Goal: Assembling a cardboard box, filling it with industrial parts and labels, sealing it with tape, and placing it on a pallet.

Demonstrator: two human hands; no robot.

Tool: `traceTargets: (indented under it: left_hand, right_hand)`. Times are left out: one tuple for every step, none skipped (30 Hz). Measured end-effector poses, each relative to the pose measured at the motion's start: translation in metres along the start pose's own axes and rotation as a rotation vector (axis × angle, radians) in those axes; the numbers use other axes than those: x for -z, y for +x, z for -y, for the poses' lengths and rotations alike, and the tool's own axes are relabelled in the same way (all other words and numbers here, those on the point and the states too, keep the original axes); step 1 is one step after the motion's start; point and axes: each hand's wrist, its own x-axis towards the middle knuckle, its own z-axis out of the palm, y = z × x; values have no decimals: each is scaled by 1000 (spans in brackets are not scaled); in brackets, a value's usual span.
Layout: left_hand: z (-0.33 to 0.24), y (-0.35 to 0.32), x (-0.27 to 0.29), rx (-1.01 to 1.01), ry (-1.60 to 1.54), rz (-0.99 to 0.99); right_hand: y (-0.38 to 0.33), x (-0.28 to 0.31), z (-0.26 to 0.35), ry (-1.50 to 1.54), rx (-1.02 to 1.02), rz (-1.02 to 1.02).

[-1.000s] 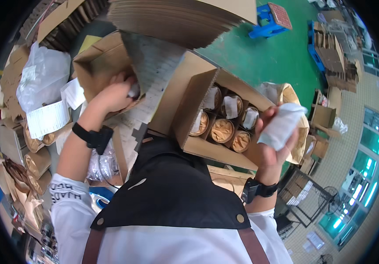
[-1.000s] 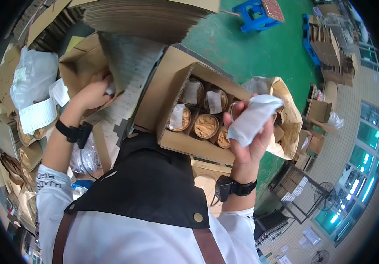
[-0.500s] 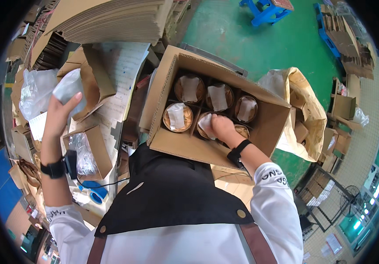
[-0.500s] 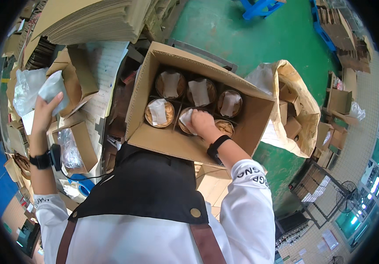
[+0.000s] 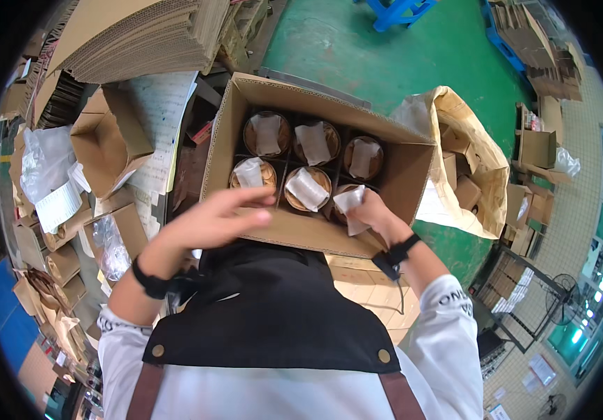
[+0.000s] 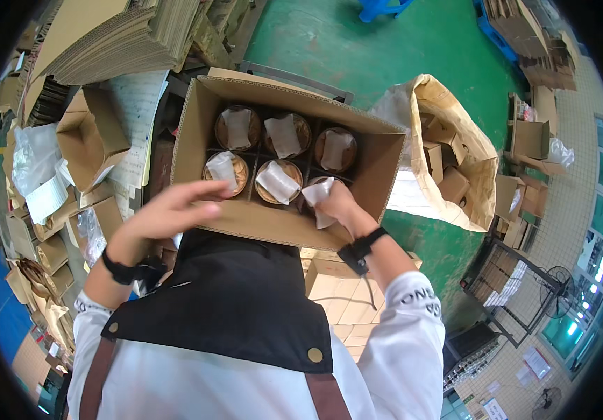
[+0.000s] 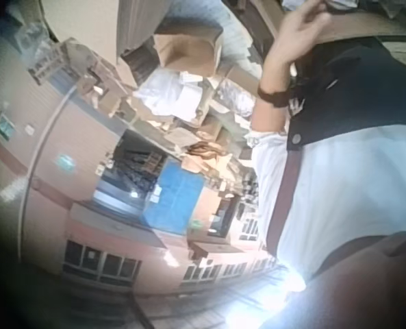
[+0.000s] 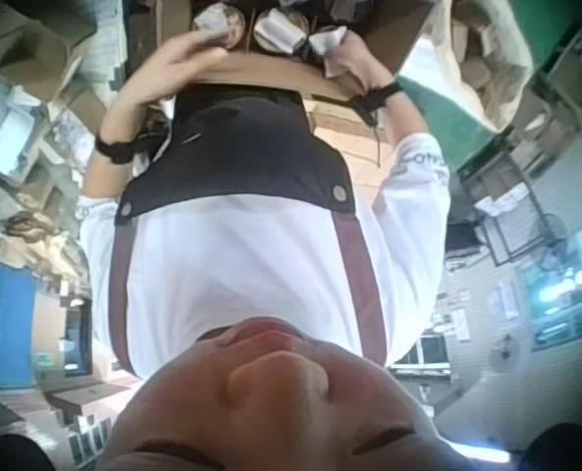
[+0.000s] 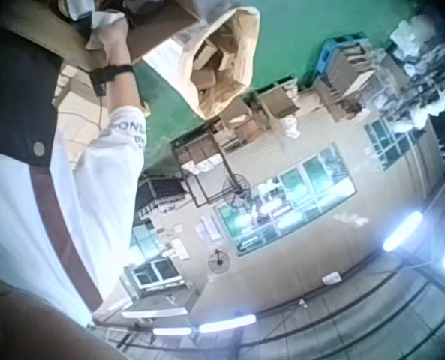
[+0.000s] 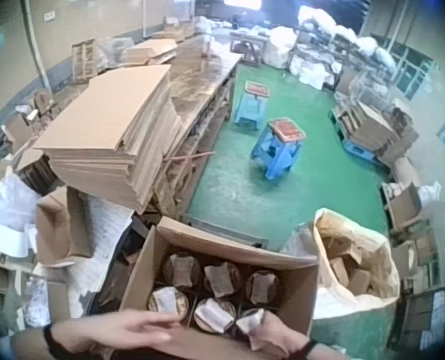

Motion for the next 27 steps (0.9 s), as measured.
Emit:
traceTargets:
  left_hand:
    - [-8, -17, 11, -5, -130, -137]
    - [-3, -34, 21, -97, -106, -281]
    - [-7, -50, 27, -99, -50, -499]
    - [1, -61, 39, -81, 74, -682]
    - [6, -72, 53, -7, 416, -907]
    - [18, -80, 66, -40, 692, -1068]
    - [38, -92, 82, -43, 983, -1226]
    - [43, -90, 91, -17, 1152, -1303]
    - [51, -86, 95, 33, 1326, -1377]
    - [76, -91, 105, 123, 1389, -1383]
    - [93, -97, 113, 176, 1444, -1376]
    - [100, -97, 119, 161, 1454, -1394]
    - [103, -100, 124, 285, 1325, -1243]
    - [102, -99, 128, 381, 1194, -1074]
    - [100, -104, 121, 115, 1255, -1079]
    - [70, -106, 102, 126, 1104, -946]
    - [38, -111, 77, 95, 1118, -788]
    - [-1, -116, 45, 122, 1131, -637]
    - [-33, -134, 12, 133, 1241, -653]
    - [-53, -144, -6, 187, 1271, -585]
    - [-73, -126, -18, 87, 1285, -534]
    - [-91, -120, -28, 66, 1258, -516]
    - [-99, -107, -38, -3, 1272, -465]
    - [-102, -103, -42, -360, 1191, -715]
    - [-102, -100, -43, -714, 1055, -948]
    - [-98, -137, -44, -889, 1000, -1042]
    - [-95, -134, -41, -881, 1003, -1056]
  right_hand:
    - [13, -3, -1, -350, -24, -85]
    - [20, -7, 0, -359, -8, -73]
    - [26, -9, 1, -517, 3, -72]
    - [34, -11, -1, -676, 14, -75]
    - [48, -5, -24, -666, 102, -49]
    - [52, -2, -32, -692, 282, -64]
    - [43, -2, -15, -757, 239, -38]
    - [51, 3, -25, -811, 256, 50]
    - [50, 0, -11, -1048, 105, 134]
    - [35, 2, 31, -1106, 76, 117]
    - [20, 8, 72, -1219, 196, 163]
    - [10, 13, 96, -1070, 386, 49]
    - [-3, 12, 120, -910, 565, -63]
    - [-28, 5, 154, -620, 899, -110]
    - [-56, -8, 199, -450, 1034, -79]
    - [-74, -16, 232, -464, 1341, -135]
    - [-86, -29, 254, -326, 1634, -216]
    - [-100, -56, 269, -467, 1729, -398]
    - [-153, -57, 285, -288, 1746, -222]
    - [-146, -103, 282, -282, 1851, -565]
    - [-143, -108, 260, -641, 1697, -509]
    - [-158, -90, 254, -799, 1485, -222]
    - [-160, -63, 234, -809, 1420, -279]
    - [-162, -34, 216, -602, 1413, -286]
    - [-166, -3, 195, -397, 1406, -292]
    - [-186, 27, 184, -220, 1547, -477]
    - [-201, 65, 158, -75, 1540, -652]
